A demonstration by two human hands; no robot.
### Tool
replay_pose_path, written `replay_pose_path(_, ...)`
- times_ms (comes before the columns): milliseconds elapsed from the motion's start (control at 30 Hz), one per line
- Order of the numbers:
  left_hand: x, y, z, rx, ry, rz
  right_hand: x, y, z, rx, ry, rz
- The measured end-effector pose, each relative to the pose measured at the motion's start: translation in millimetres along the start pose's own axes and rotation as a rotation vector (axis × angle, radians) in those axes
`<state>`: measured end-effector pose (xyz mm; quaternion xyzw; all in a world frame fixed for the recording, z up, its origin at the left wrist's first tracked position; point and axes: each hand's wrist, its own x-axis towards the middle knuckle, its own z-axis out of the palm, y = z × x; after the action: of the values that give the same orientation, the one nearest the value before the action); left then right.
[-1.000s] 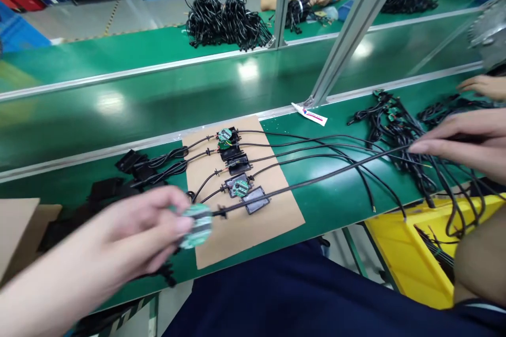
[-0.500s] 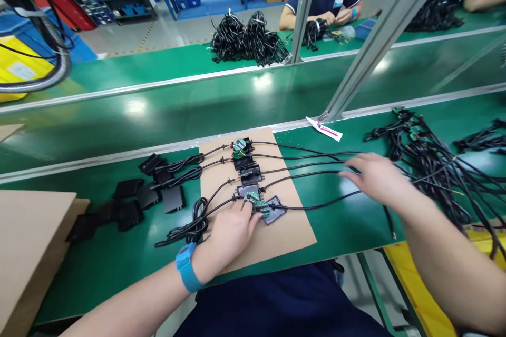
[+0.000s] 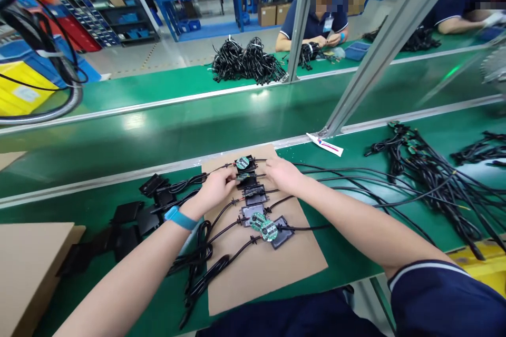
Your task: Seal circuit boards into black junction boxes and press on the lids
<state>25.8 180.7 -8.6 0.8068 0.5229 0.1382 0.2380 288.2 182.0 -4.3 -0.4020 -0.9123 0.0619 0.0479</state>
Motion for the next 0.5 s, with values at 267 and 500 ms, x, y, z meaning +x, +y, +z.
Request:
replay_pose_path(267,1.1,-0.6,3.2,-0.272,-0.072,-0.052,7.3,1.4,11.9,-0.054,-0.048,0.092)
replay_pose_path(500,17.7,-7.6,18.0,-0.108,0.016,-0.224,-16.9,50.8,-8.9,0.047,0.197,0.35)
